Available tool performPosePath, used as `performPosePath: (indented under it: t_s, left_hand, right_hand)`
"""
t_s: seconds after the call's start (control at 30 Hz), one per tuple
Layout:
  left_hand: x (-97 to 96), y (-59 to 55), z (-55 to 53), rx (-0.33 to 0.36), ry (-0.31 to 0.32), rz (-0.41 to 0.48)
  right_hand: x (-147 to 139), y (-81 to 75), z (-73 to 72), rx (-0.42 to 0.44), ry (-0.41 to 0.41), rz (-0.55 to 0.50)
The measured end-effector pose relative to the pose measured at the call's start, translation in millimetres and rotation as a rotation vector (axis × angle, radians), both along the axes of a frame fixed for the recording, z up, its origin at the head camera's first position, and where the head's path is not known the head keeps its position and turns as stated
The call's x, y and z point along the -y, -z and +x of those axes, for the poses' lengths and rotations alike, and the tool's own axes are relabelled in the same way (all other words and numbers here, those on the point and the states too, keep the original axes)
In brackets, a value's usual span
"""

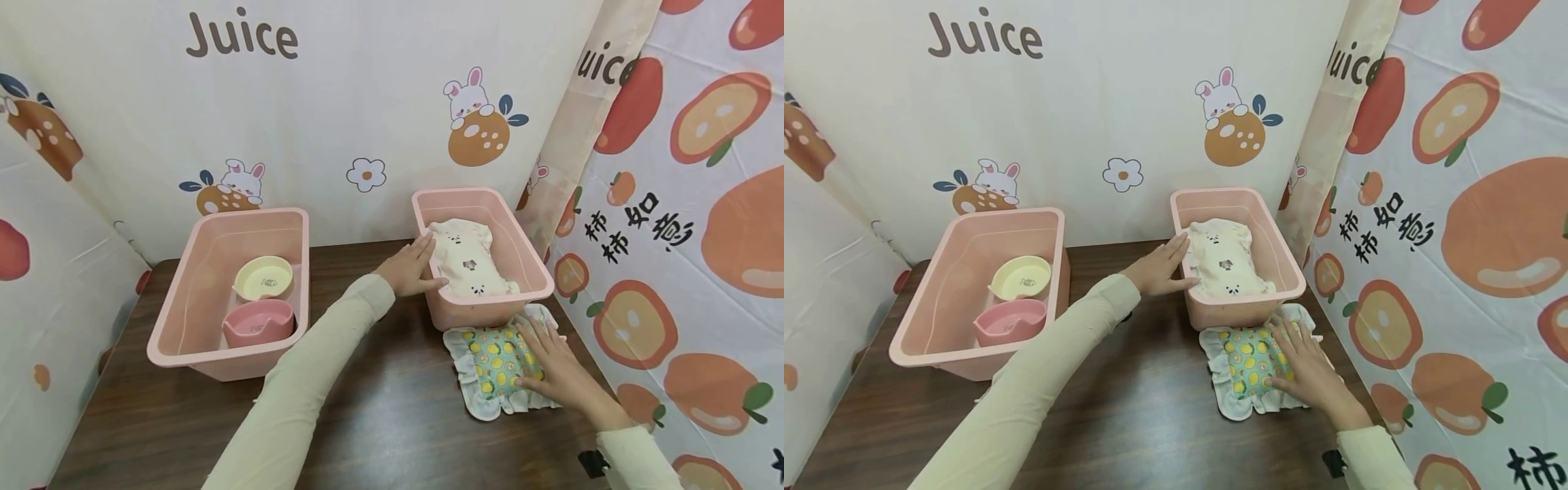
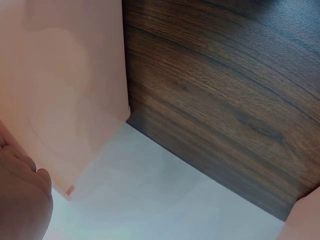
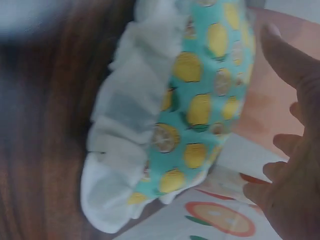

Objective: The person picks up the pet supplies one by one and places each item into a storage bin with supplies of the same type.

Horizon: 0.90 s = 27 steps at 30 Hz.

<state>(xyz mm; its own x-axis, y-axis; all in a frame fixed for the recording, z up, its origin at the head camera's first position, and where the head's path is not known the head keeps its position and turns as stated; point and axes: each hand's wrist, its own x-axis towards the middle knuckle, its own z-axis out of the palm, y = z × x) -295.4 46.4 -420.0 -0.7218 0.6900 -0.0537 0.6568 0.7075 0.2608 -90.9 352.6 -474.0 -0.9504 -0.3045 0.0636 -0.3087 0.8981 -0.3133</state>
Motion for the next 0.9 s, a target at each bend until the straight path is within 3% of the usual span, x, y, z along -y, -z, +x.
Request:
performPosePath:
  t_s: [0.2, 0.57, 0.9]
  left_hand:
    - [0.1, -1.1, 0.4, 0.017, -0.004, -0.007]
    - [0.1, 0.8, -1.8, 0.022, 0.011, -0.010]
    - [0.9, 2.5, -4.7, 0.032, 0.026, 0.005]
  right_hand:
    - [-6, 11.0, -3.6, 0.088, -0.004, 0.046]
    - [-6, 25.4, -19.1, 0.133, -0.057, 0.084]
    - [2, 24.9, -33.2, 0.222, -0.091, 0.124]
